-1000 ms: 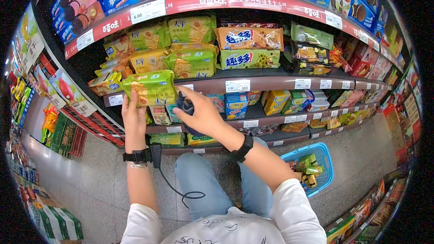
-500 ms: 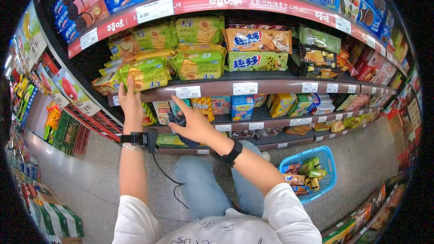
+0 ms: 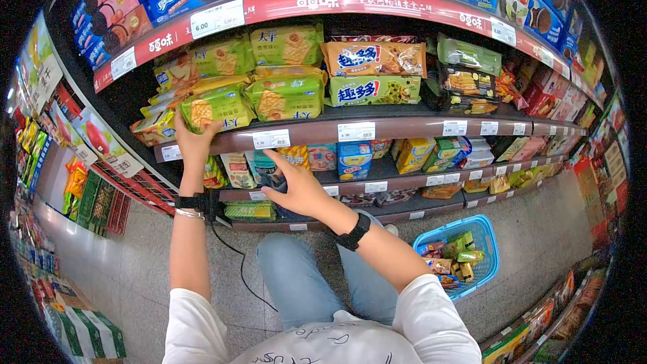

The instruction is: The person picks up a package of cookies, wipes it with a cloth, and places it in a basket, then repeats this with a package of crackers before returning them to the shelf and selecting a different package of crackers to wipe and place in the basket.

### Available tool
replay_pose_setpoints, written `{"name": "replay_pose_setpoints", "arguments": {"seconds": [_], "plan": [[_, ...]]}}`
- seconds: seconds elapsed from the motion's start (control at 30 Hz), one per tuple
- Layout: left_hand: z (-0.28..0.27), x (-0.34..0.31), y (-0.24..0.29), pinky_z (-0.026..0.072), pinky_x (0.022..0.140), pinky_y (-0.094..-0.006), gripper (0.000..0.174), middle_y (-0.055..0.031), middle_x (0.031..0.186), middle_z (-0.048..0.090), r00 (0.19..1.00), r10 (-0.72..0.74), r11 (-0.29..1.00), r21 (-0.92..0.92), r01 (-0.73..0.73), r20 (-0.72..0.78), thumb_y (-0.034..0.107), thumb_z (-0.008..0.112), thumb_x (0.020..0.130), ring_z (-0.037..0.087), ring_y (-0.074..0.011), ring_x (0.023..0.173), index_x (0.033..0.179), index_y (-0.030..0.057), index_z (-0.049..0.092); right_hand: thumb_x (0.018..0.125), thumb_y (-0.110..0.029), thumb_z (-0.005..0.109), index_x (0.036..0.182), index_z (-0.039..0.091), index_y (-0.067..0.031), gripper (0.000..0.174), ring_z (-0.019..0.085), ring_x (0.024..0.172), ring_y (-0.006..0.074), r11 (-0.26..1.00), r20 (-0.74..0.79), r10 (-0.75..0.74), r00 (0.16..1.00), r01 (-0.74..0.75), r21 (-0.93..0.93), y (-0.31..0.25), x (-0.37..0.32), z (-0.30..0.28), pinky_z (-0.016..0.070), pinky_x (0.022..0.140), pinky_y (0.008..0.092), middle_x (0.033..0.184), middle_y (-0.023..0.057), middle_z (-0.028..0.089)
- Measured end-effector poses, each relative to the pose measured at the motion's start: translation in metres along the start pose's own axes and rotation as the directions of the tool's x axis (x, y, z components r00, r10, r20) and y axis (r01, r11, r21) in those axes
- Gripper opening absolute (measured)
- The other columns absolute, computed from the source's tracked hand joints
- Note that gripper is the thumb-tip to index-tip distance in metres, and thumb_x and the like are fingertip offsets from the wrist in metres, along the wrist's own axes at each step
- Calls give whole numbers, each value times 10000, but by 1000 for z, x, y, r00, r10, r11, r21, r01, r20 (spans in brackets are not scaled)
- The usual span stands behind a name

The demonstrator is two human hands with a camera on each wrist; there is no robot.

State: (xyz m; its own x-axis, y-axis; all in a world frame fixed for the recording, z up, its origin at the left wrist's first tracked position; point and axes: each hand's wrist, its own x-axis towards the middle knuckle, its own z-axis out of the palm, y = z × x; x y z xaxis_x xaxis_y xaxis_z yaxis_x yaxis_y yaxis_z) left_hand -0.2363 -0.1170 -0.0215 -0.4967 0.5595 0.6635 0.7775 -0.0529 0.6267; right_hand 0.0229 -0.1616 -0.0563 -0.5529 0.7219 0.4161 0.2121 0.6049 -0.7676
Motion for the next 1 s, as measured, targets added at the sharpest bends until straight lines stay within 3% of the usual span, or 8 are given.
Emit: {"name": "replay_pose_setpoints", "arguments": {"seconds": [0.03, 0.13, 0.23, 0.33, 0.43, 0.73, 1.0], "plan": [[-2, -3, 9, 393, 990, -464, 959, -220, 1318, 497, 998, -43, 999, 5, 43, 52, 286, 883, 636, 453, -396, 1190, 1403, 28, 367, 800, -257, 717, 1444, 353, -104, 756, 632, 848, 356, 1000, 0, -4, 1000, 4, 3, 0, -1, -1, 487, 779, 414, 884, 186, 637], [-3, -2, 22, 384, 1016, -464, 1106, -234, 1351, 456, 998, 51, 997, -59, -52, -23, 220, 907, 585, 446, -406, 1206, 1467, 75, 256, 801, -254, 718, 1441, 358, -101, 750, 630, 874, 353, 1000, 18, 6, 1000, -6, -3, 1, -5, -4, 485, 790, 414, 905, 188, 633], [-2, 6, 22, 363, 1052, -461, 1065, -239, 1351, 435, 969, 244, 967, -64, -246, -37, 174, 906, 593, 455, -393, 1201, 1451, 50, 287, 801, -252, 722, 1439, 360, -101, 749, 628, 906, 354, 1000, 12, 20, 1000, -19, -24, -1, -11, -9, 487, 803, 413, 938, 198, 633], [1, 11, 13, 383, 1033, -454, 1010, -224, 1324, 441, 986, 143, 990, -15, -142, 87, 165, 903, 594, 454, -393, 1205, 1432, 115, 342, 803, -254, 723, 1438, 360, -104, 747, 628, 920, 356, 1000, -28, -21, 999, 21, -14, 8, -16, -10, 489, 819, 414, 956, 206, 634], [5, 11, 10, 402, 999, -435, 1015, -198, 1275, 451, 988, 153, 988, -24, -152, 35, 156, 922, 538, 456, -368, 1187, 1408, 136, 399, 809, -257, 720, 1438, 361, -105, 740, 627, 924, 359, 1000, -24, -3, 1000, 3, -3, 6, -19, -16, 490, 830, 416, 965, 211, 635], [3, 9, 18, 393, 1008, -447, 955, -206, 1284, 444, 992, 117, 993, -4, -117, 45, 149, 915, 551, 439, -378, 1207, 1362, 109, 411, 814, -253, 715, 1434, 363, -101, 729, 629, 924, 382, 1000, -43, 2, 999, -3, -29, 14, -30, -18, 495, 815, 425, 976, 217, 640], [6, 4, 6, 385, 1016, -455, 937, -224, 1290, 437, 984, 171, 985, 2, -171, 47, 203, 902, 583, 426, -401, 1215, 1364, 106, 394, 817, -253, 714, 1425, 381, -113, 707, 637, 871, 373, 999, -22, 52, 998, -52, -5, 11, -41, -29, 502, 775, 413, 938, 213, 634]]}}
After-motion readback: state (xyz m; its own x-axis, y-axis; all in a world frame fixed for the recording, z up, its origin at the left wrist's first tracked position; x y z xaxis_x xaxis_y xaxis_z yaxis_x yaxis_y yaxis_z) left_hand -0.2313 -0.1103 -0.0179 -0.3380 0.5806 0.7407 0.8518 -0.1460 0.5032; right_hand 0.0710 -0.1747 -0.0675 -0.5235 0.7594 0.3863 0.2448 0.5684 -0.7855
